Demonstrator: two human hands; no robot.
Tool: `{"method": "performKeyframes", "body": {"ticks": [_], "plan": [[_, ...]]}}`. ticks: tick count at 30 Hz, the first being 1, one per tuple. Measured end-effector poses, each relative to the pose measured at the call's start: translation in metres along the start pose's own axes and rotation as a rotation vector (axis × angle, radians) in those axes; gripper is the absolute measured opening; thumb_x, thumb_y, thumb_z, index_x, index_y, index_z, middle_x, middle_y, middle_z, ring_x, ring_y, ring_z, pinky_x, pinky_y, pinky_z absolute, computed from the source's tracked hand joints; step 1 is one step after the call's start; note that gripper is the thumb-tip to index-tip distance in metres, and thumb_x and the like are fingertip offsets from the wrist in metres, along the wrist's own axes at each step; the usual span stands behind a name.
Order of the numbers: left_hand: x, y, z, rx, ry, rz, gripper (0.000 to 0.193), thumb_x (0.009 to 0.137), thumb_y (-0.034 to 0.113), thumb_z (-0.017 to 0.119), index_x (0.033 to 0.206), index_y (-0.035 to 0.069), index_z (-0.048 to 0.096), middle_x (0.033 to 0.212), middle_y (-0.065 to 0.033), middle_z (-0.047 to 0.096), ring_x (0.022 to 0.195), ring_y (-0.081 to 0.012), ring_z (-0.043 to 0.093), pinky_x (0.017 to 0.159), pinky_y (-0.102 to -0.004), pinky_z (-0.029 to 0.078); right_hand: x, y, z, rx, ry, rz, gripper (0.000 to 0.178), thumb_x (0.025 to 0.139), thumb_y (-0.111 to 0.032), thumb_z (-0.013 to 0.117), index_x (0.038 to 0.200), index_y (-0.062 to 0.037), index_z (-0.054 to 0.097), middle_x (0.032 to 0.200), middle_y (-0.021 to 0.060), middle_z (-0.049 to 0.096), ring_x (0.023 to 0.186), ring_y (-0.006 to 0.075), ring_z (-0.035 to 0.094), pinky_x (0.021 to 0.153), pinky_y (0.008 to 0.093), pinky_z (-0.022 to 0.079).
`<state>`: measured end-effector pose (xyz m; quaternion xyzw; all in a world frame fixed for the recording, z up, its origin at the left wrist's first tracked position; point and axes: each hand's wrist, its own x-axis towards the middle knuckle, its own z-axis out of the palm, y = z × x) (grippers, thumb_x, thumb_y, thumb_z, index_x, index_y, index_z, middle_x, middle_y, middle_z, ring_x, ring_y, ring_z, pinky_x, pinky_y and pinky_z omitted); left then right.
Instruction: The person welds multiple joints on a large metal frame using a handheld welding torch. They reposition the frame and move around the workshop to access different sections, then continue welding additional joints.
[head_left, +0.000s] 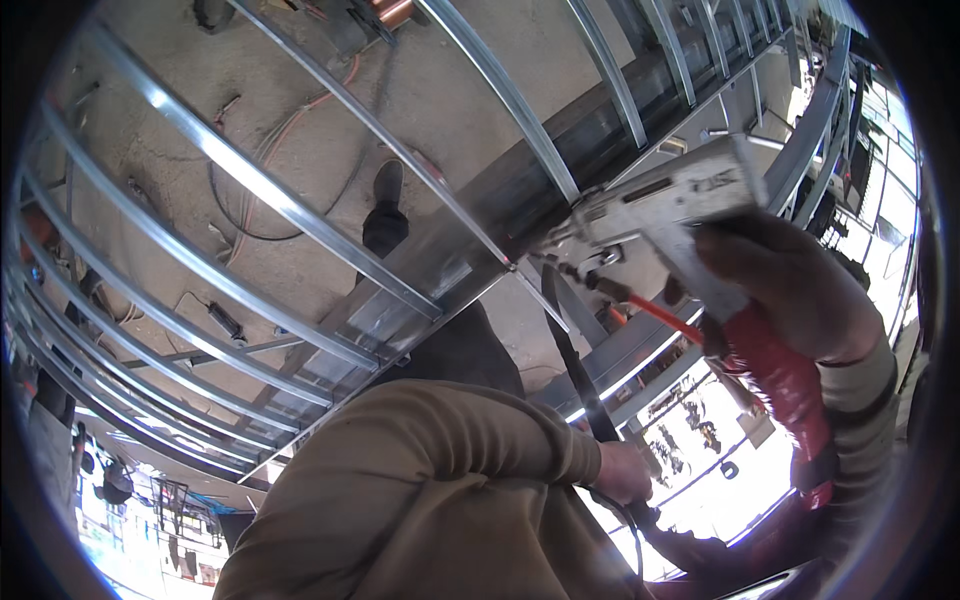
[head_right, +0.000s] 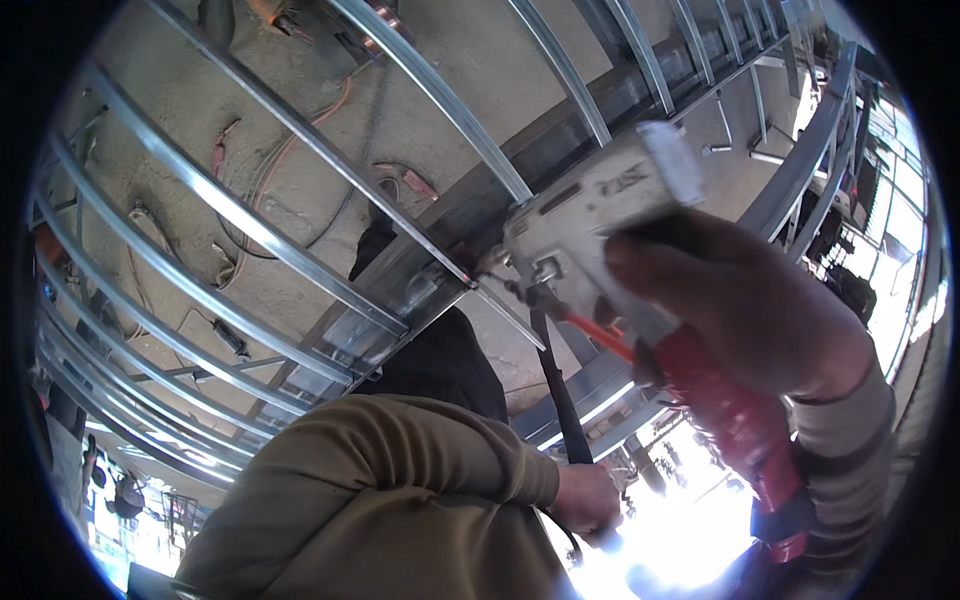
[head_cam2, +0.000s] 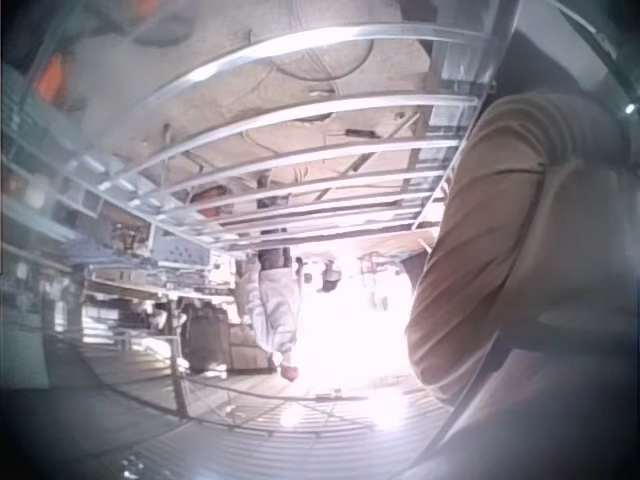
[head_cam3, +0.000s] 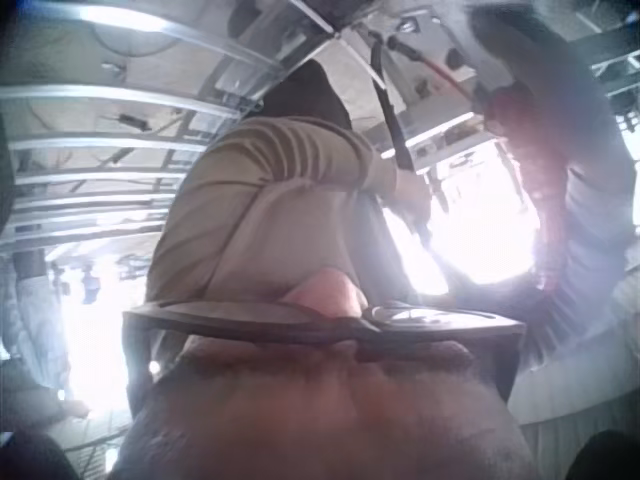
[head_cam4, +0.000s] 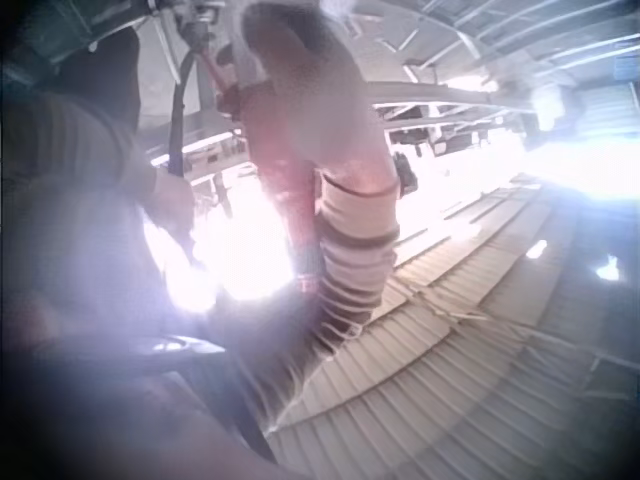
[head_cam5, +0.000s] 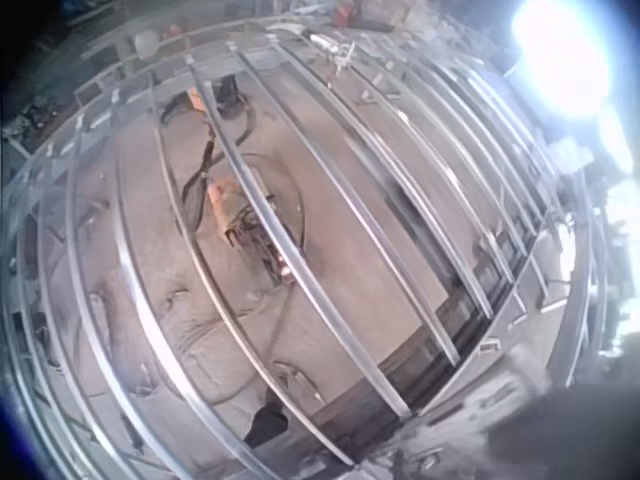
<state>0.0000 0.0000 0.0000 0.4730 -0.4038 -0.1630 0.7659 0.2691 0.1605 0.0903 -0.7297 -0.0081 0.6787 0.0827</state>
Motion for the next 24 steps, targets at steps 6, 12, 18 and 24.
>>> {"method": "performKeyframes", "body": {"ticks": [6,12,18,24], "plan": [[-0.005,0.022,0.003,-0.044,0.009,0.040,0.020,0.081,0.030,0.072,0.077,0.010,0.072,0.078,-0.0132,0.072,0.078,-0.0366,0.072,0.070,-0.0482,0.056,0.026,-0.020,0.007,-0.069,0.059,0.185,0.044,0.104,-0.025,0.061,0.137,0.0039,0.057,0.127,0.0221,0.067,0.112,0.0280,0.070,0.094,0.0374,0.057],[-0.015,0.017,-0.012,-0.071,0.010,0.080,0.021,0.079,0.030,0.075,0.071,0.010,0.073,0.075,-0.0121,0.072,0.078,-0.0337,0.073,0.072,-0.0460,0.057,0.063,-0.031,0.008,0.126,0.042,0.316,0.046,0.106,-0.028,0.060,0.137,0.0055,0.058,0.125,0.0158,0.068,0.114,0.0249,0.068,0.099,0.0337,0.054],[-0.018,0.014,-0.024,-0.061,0.033,0.104,0.022,0.078,0.031,0.074,0.070,0.011,0.072,0.073,-0.0104,0.072,0.076,-0.0322,0.072,0.071,-0.0448,0.055,0.080,-0.042,-0.001,0.156,-0.035,0.358,0.045,0.105,-0.026,0.062,0.137,0.0061,0.057,0.121,0.0156,0.069,0.107,0.0234,0.070,0.089,0.0342,0.058],[-0.017,0.014,-0.028,-0.072,0.067,0.109,0.020,0.077,0.029,0.072,0.068,0.011,0.071,0.073,-0.0105,0.071,0.075,-0.0323,0.072,0.071,-0.0451,0.054,0.083,-0.020,-0.003,0.131,-0.016,0.213,0.045,0.104,-0.026,0.063,0.134,0.0066,0.057,0.116,0.0152,0.070,0.103,0.0235,0.072,0.079,0.0395,0.062]]}}
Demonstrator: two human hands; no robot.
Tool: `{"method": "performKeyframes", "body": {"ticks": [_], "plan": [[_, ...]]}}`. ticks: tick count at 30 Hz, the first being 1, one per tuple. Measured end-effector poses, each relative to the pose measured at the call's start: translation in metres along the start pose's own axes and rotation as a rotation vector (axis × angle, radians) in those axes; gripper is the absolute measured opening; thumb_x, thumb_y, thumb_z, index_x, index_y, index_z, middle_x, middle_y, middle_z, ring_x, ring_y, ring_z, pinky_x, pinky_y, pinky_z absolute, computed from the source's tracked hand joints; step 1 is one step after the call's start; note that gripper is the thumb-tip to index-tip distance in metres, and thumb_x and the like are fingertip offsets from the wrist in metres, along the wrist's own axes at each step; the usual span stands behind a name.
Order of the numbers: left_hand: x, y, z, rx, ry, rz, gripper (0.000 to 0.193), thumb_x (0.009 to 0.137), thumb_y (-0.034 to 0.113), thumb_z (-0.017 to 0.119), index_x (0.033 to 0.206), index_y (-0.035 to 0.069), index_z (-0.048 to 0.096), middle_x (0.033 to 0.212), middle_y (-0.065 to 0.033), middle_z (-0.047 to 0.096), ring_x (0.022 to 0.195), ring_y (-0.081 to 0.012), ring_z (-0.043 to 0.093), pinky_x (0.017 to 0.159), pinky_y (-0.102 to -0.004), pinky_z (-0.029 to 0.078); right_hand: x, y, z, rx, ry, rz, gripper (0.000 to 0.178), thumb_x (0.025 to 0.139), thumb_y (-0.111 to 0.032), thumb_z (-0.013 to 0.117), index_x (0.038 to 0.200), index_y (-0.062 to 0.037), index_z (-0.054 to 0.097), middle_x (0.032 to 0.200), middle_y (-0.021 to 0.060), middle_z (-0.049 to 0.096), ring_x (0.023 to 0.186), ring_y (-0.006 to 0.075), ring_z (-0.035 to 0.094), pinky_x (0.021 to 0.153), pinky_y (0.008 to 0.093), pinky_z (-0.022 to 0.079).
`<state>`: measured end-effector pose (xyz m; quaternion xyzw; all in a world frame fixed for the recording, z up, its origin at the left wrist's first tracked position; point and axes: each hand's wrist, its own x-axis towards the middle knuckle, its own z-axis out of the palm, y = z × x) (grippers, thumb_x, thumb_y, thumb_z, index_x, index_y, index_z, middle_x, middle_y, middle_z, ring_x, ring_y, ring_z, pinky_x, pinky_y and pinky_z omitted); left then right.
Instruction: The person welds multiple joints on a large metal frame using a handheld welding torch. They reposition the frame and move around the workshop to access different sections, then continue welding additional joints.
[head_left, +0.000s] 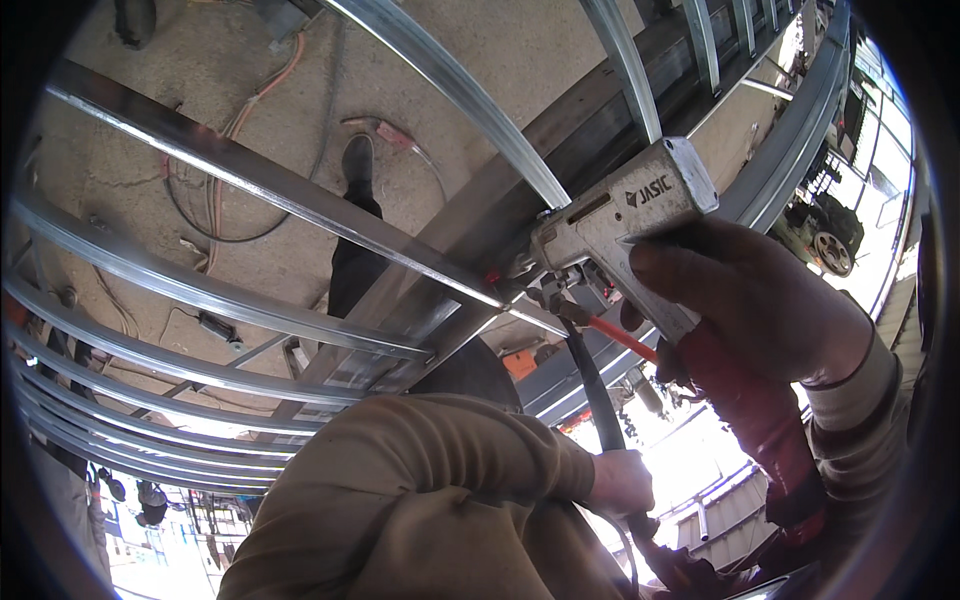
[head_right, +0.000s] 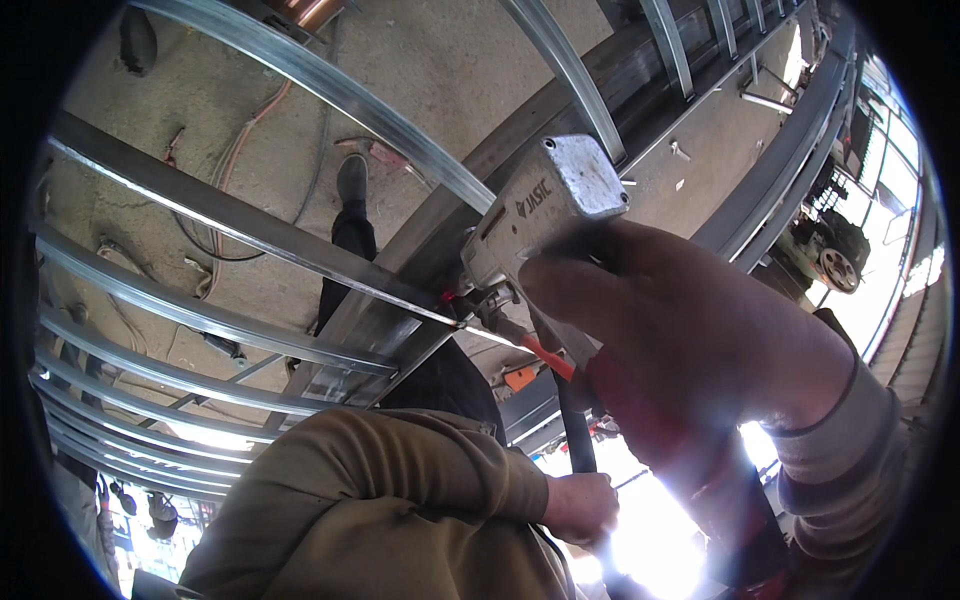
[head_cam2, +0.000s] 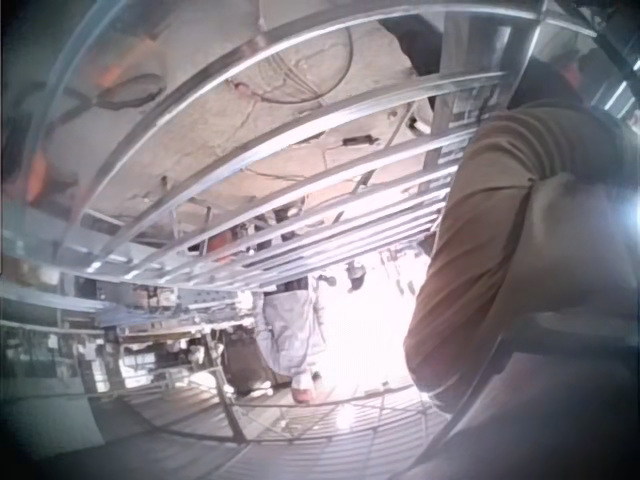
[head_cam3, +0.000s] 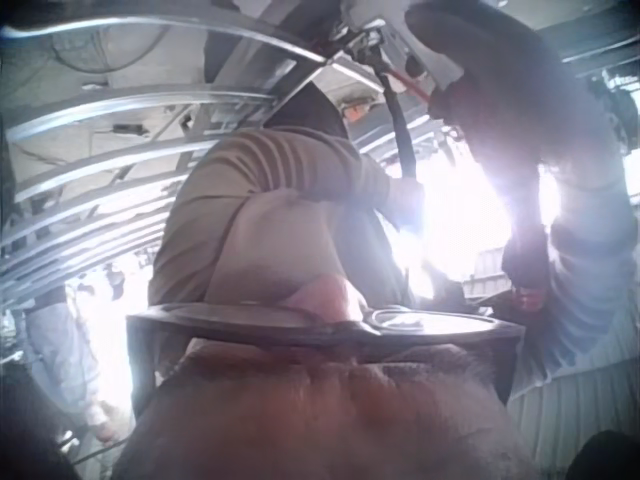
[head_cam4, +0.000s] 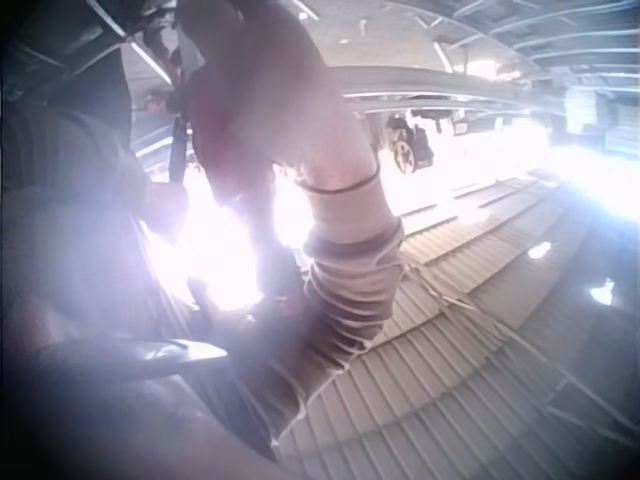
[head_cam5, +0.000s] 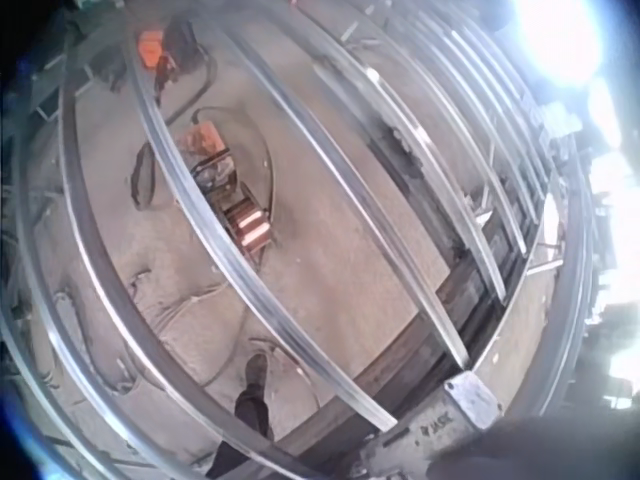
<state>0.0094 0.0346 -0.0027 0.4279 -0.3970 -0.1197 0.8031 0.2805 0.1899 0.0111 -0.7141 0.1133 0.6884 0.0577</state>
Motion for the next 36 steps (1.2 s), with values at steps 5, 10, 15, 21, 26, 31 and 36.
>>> {"method": "performKeyframes", "body": {"ticks": [5,10,15,21,26,31,36], "plan": [[-0.003,0.000,-0.004,0.002,0.002,0.024,0.018,0.076,0.028,0.072,0.067,0.012,0.071,0.072,-0.0101,0.071,0.074,-0.0319,0.072,0.068,-0.0457,0.054,0.003,0.002,-0.001,-0.240,0.015,-0.184,0.042,0.104,-0.025,0.064,0.132,0.0060,0.059,0.114,0.0148,0.070,0.105,0.0220,0.070,0.085,0.0364,0.060],[-0.004,-0.002,-0.004,0.005,0.029,0.035,0.017,0.075,0.027,0.072,0.066,0.012,0.070,0.071,-0.0095,0.071,0.073,-0.0322,0.072,0.067,-0.0460,0.054,0.004,-0.010,0.005,-0.016,0.010,0.105,0.037,0.105,-0.021,0.062,0.131,0.0057,0.060,0.119,0.0168,0.068,0.111,0.0241,0.068,0.095,0.0381,0.057],[-0.005,-0.003,-0.005,-0.023,0.015,0.013,0.017,0.074,0.027,0.073,0.066,0.013,0.070,0.071,-0.0090,0.071,0.073,-0.0329,0.072,0.067,-0.0462,0.055,0.000,-0.021,0.014,-0.115,0.022,0.076,0.033,0.106,-0.019,0.060,0.131,0.0017,0.061,0.125,0.0207,0.064,0.113,0.0308,0.068,0.098,0.0381,0.056],[-0.006,-0.001,-0.008,-0.037,0.010,-0.007,0.015,0.073,0.025,0.074,0.066,0.012,0.070,0.072,-0.0096,0.071,0.072,-0.0333,0.072,0.067,-0.0463,0.055,0.007,-0.023,0.008,-0.071,0.012,0.165,0.035,0.099,-0.013,0.068,0.131,-0.0006,0.062,0.126,0.0228,0.062,0.114,0.0359,0.067,0.097,0.0402,0.058],[-0.007,-0.002,-0.010,-0.031,0.004,-0.015,0.015,0.073,0.026,0.075,0.067,0.012,0.071,0.072,-0.0099,0.072,0.073,-0.0329,0.072,0.068,-0.0456,0.056,0.019,-0.001,0.000,-0.612,-0.046,-0.571,0.052,0.083,-0.013,0.084,0.128,0.0004,0.063,0.125,0.0234,0.063,0.112,0.0369,0.068,0.095,0.0404,0.059],[-0.009,0.000,-0.017,-0.048,0.012,-0.042,0.017,0.074,0.028,0.076,0.068,0.012,0.072,0.073,-0.0096,0.072,0.073,-0.0327,0.073,0.068,-0.0450,0.056,0.018,0.009,-0.005,-0.799,-0.090,-0.697,0.061,0.075,-0.014,0.090,0.126,0.0027,0.062,0.123,0.0231,0.064,0.109,0.0376,0.068,0.093,0.0400,0.060],[-0.006,0.003,-0.031,0.027,-0.213,-0.084,0.011,0.084,0.024,0.071,0.091,0.019,0.078,0.088,-0.0056,0.076,0.090,-0.0298,0.075,0.076,-0.0437,0.060,0.019,-0.002,-0.003,-0.679,-0.167,-0.426,0.044,0.090,-0.014,0.079,0.127,0.0039,0.062,0.120,0.0176,0.066,0.108,0.0289,0.069,0.091,0.0388,0.060]]}}
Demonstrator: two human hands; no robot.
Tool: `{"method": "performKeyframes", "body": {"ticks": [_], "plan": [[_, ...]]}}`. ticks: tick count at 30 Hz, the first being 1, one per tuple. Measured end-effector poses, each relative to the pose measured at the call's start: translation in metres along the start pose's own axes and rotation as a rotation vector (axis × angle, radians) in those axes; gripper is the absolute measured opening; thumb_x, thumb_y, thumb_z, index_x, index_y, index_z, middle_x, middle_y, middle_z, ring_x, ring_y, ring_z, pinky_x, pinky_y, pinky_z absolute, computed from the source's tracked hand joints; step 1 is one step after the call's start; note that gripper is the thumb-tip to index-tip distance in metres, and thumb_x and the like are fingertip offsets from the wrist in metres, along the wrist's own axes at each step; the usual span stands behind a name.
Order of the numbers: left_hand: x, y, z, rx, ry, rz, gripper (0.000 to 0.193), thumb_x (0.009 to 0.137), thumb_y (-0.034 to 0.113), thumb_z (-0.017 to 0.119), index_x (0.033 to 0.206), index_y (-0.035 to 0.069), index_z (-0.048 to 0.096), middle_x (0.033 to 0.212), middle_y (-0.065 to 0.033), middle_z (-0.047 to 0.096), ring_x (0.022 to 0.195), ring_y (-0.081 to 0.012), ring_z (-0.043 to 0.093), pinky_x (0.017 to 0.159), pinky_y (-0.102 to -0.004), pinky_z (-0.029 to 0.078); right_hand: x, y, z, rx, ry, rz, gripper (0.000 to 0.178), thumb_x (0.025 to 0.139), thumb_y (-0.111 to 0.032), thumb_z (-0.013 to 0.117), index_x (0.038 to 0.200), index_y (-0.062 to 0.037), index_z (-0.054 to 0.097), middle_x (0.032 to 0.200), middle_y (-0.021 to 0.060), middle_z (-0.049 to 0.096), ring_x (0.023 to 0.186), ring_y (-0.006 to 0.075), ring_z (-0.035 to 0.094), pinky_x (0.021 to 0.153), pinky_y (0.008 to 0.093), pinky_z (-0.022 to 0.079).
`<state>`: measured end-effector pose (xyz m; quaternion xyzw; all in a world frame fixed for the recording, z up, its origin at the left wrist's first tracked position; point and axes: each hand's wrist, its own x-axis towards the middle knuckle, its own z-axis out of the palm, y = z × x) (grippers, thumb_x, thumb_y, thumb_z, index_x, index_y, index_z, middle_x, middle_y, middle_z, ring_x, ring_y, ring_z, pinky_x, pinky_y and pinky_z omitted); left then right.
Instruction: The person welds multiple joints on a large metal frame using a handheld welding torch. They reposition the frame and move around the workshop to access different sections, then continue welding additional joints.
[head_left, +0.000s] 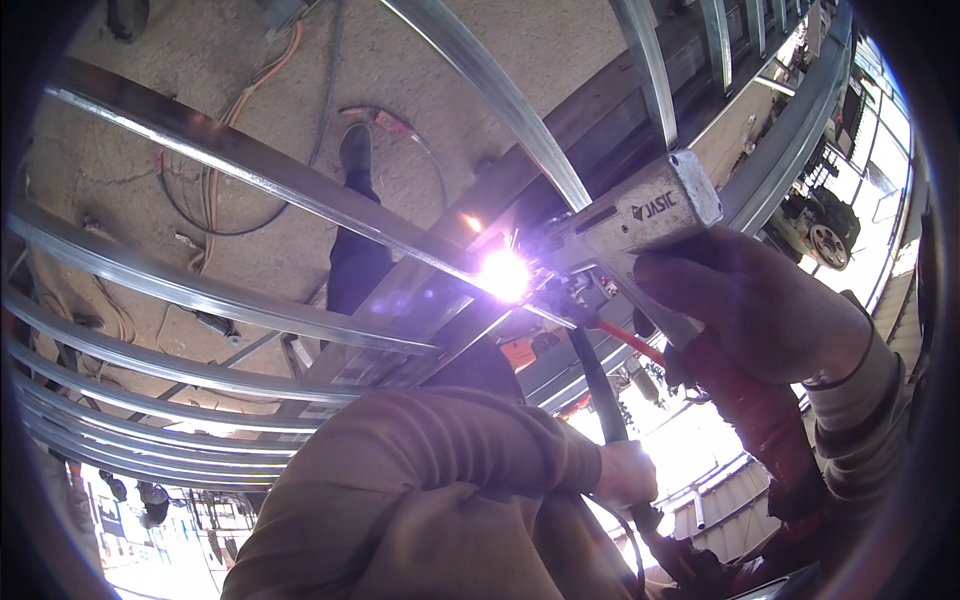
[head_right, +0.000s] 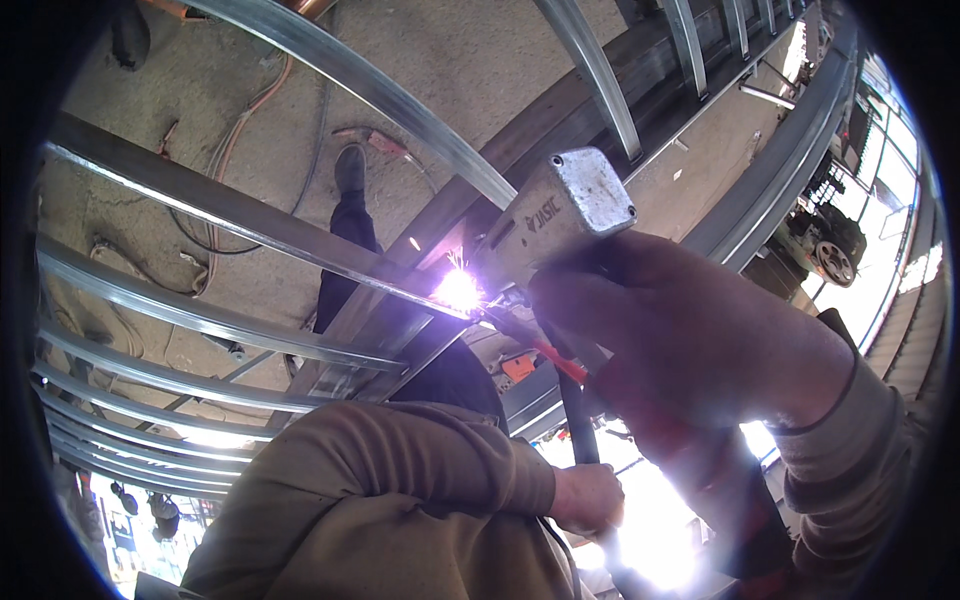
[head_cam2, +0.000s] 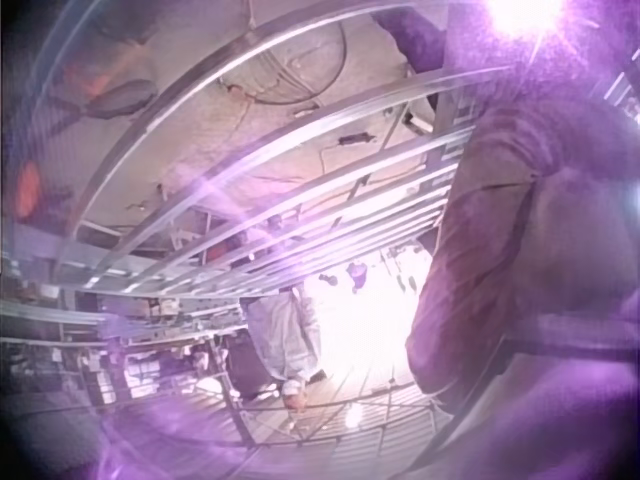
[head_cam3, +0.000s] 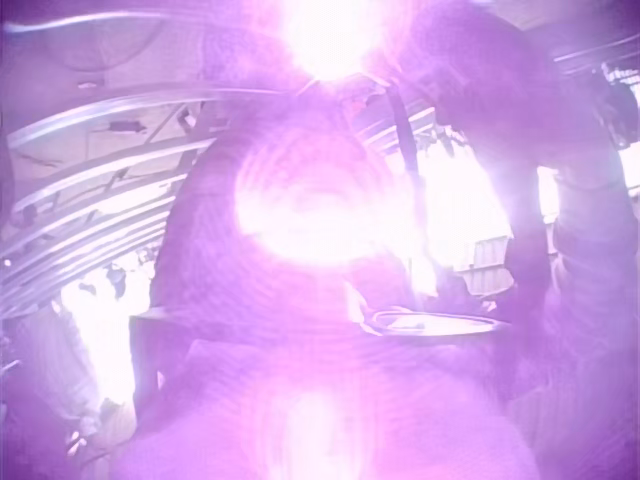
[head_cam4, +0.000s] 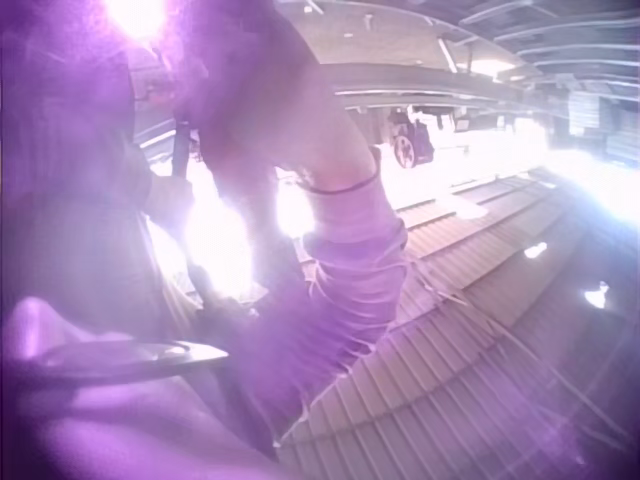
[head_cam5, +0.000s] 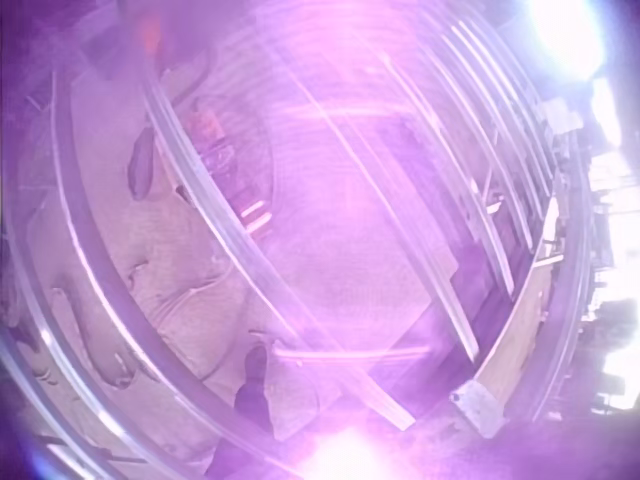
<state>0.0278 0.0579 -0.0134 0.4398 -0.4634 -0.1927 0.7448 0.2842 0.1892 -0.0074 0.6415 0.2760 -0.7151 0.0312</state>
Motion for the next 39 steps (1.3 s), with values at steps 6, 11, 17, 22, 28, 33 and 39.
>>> {"method": "performKeyframes", "body": {"ticks": [6,11,17,22,28,33,39], "plan": [[-0.005,0.001,-0.008,0.021,0.018,0.008,0.014,0.082,0.028,0.073,0.091,0.019,0.079,0.088,-0.0059,0.076,0.090,-0.0299,0.075,0.076,-0.0438,0.060,0.003,-0.014,0.001,0.667,0.067,0.409,0.034,0.102,-0.018,0.065,0.127,0.0051,0.062,0.117,0.0114,0.069,0.107,0.0196,0.068,0.090,0.0332,0.059],[-0.003,0.001,-0.009,-0.005,0.019,-0.008,0.021,0.081,0.037,0.078,0.092,0.018,0.079,0.089,-0.0057,0.076,0.091,-0.0297,0.075,0.078,-0.0437,0.060,0.006,-0.019,-0.002,0.456,0.047,0.395,0.033,0.103,-0.017,0.064,0.128,0.0050,0.063,0.118,0.0108,0.069,0.107,0.0175,0.067,0.089,0.0303,0.059],[-0.002,0.000,-0.008,0.006,0.021,-0.017,0.025,0.082,0.041,0.080,0.092,0.018,0.079,0.091,-0.0047,0.076,0.093,-0.0290,0.075,0.081,-0.0431,0.060,0.006,-0.028,-0.005,0.760,0.073,0.639,0.032,0.104,-0.017,0.062,0.127,0.0046,0.064,0.116,0.0100,0.071,0.105,0.0170,0.068,0.090,0.0314,0.058],[-0.001,0.001,-0.009,0.008,0.000,-0.024,0.023,0.084,0.040,0.079,0.092,0.018,0.079,0.090,-0.0049,0.077,0.093,-0.0285,0.075,0.081,-0.0422,0.060,0.001,-0.029,-0.006,0.785,0.057,0.660,0.034,0.104,-0.019,0.061,0.127,0.0053,0.064,0.113,0.0097,0.071,0.101,0.0169,0.068,0.086,0.0309,0.059],[-0.002,0.002,-0.010,0.026,0.019,-0.049,0.019,0.084,0.037,0.077,0.089,0.018,0.080,0.086,-0.0052,0.076,0.088,-0.0285,0.076,0.078,-0.0417,0.060,0.006,-0.025,-0.004,0.425,0.001,0.363,0.035,0.105,-0.020,0.060,0.128,0.0051,0.063,0.111,0.0106,0.071,0.103,0.0179,0.069,0.086,0.0339,0.060],[-0.002,0.000,-0.008,0.049,0.049,-0.035,0.019,0.083,0.036,0.076,0.088,0.018,0.079,0.084,-0.0048,0.076,0.086,-0.0279,0.076,0.077,-0.0415,0.060,0.005,-0.040,-0.010,0.741,0.036,0.754,0.035,0.097,-0.010,0.069,0.128,0.0050,0.062,0.119,0.0135,0.068,0.108,0.0209,0.068,0.088,0.0361,0.061],[0.001,0.000,-0.009,0.059,0.025,-0.045,0.020,0.083,0.037,0.076,0.088,0.019,0.080,0.084,-0.0045,0.076,0.085,-0.0275,0.076,0.075,-0.0415,0.060,-0.004,-0.026,-0.007,0.524,0.012,0.522,0.040,0.091,-0.003,0.075,0.128,0.0047,0.062,0.124,0.0149,0.065,0.110,0.0230,0.068,0.091,0.0368,0.061]]}}
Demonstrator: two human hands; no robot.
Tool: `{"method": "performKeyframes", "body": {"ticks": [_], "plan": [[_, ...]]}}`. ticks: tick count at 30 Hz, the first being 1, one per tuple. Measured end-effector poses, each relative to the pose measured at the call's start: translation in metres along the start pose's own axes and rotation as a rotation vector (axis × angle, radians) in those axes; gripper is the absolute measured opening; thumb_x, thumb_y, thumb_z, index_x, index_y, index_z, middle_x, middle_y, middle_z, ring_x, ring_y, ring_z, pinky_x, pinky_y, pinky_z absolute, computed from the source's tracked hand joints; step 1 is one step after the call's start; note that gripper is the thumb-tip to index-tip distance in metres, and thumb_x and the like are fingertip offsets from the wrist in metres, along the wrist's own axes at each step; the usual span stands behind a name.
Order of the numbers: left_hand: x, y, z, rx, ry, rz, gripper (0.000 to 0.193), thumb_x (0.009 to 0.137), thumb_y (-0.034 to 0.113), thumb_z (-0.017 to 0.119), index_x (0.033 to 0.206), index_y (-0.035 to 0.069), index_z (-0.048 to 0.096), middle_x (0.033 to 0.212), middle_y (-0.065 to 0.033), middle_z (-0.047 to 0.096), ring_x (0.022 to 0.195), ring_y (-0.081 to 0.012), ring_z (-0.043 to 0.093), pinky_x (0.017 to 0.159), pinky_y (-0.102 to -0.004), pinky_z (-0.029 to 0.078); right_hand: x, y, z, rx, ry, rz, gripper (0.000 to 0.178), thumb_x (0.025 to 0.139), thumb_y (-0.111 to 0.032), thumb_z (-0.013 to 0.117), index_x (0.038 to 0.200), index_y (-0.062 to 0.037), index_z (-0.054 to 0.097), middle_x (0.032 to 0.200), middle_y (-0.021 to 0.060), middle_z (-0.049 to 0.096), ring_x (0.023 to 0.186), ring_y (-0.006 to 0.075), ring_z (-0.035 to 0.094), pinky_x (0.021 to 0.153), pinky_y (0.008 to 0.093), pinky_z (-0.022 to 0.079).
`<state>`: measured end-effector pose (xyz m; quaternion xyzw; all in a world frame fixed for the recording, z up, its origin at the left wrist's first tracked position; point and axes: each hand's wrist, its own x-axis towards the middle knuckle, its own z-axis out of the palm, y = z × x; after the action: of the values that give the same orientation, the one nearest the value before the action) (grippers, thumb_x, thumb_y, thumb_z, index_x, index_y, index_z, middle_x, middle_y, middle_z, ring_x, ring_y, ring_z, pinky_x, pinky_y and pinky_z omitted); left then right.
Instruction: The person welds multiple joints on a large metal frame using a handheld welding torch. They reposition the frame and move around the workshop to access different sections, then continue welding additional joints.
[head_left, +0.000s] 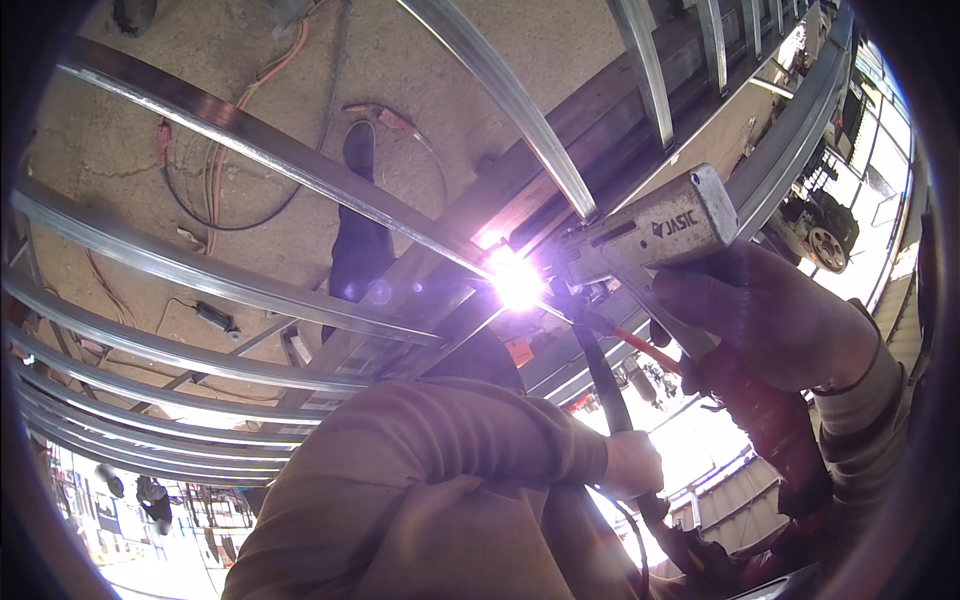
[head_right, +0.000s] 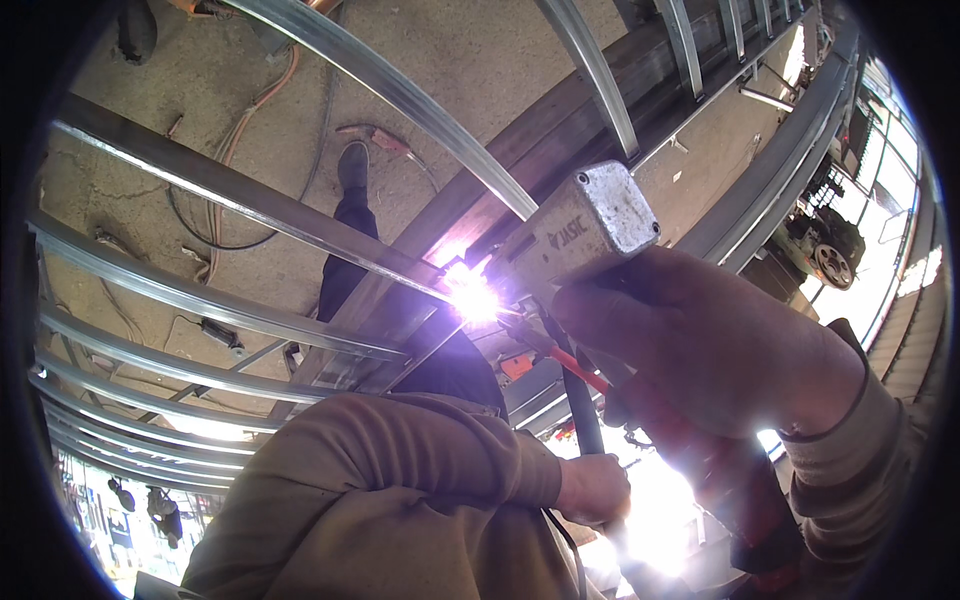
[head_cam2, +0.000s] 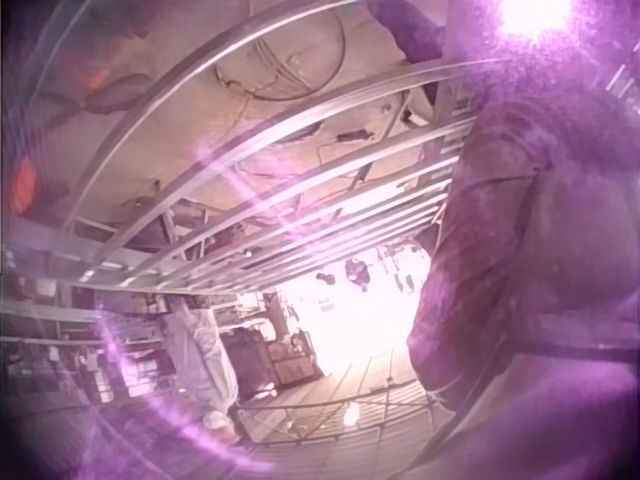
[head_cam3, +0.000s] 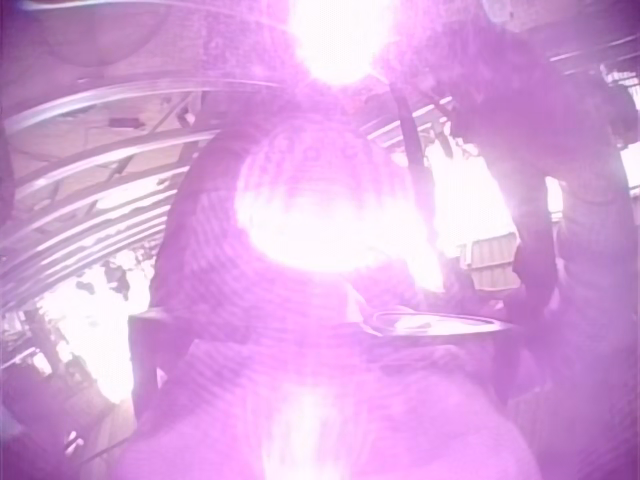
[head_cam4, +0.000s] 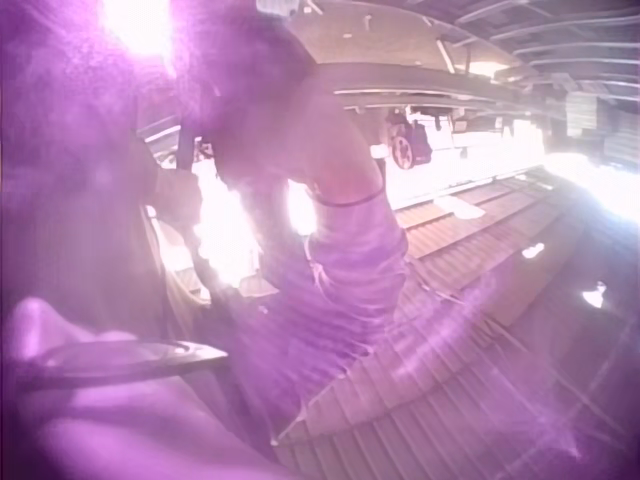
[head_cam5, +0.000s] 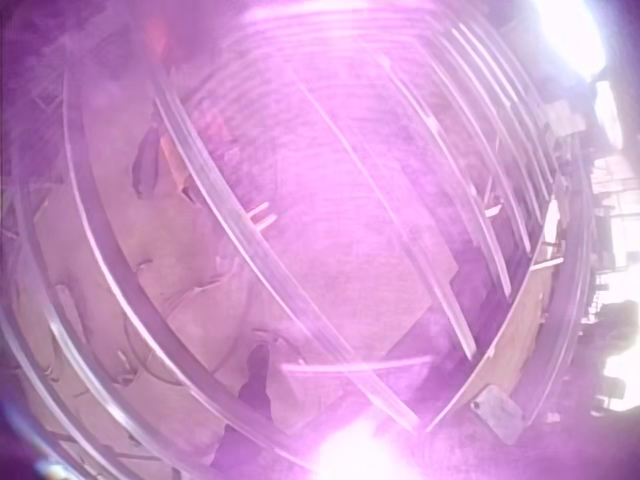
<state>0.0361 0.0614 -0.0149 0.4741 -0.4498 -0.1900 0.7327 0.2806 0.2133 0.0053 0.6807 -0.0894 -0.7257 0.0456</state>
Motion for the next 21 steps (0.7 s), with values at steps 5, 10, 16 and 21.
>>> {"method": "performKeyframes", "body": {"ticks": [5,10,16,21], "plan": [[0.000,-0.002,0.001,-0.046,0.002,0.014,0.018,0.083,0.037,0.076,0.090,0.020,0.080,0.085,-0.0052,0.076,0.085,-0.0287,0.076,0.074,-0.0417,0.060,0.000,0.012,0.001,-0.256,0.089,-0.429,0.037,0.094,-0.014,0.072,0.126,0.0037,0.064,0.117,0.0155,0.069,0.104,0.0245,0.069,0.089,0.0357,0.059],[0.001,-0.004,0.012,-0.033,0.057,0.034,0.022,0.078,0.038,0.082,0.086,0.018,0.079,0.084,-0.0068,0.076,0.085,-0.0316,0.075,0.073,-0.0435,0.060,-0.037,-0.001,-0.002,0.223,0.179,0.166,0.040,0.094,-0.024,0.071,0.123,0.0028,0.064,0.111,0.0184,0.069,0.091,0.0263,0.071,0.075,0.0365,0.059],[-0.007,-0.008,0.014,-0.073,-0.003,-0.013,0.018,0.080,0.031,0.078,0.088,0.014,0.076,0.083,-0.0112,0.074,0.084,-0.0342,0.073,0.074,-0.0479,0.057,-0.089,0.012,0.016,0.415,0.429,-0.063,0.046,0.101,-0.028,0.057,0.130,0.0070,0.055,0.101,0.0185,0.070,0.063,0.0221,0.071,0.053,0.0308,0.058],[-0.018,-0.011,0.001,-0.011,-0.005,-0.128,0.017,0.084,0.019,0.069,0.098,0.017,0.078,0.093,-0.0092,0.075,0.094,-0.0336,0.073,0.081,-0.0463,0.058,-0.114,0.024,0.031,0.412,0.397,-0.315,0.046,0.103,-0.029,0.054,0.131,0.0073,0.055,0.101,0.0189,0.070,0.066,0.0227,0.071,0.057,0.0317,0.058]]}}
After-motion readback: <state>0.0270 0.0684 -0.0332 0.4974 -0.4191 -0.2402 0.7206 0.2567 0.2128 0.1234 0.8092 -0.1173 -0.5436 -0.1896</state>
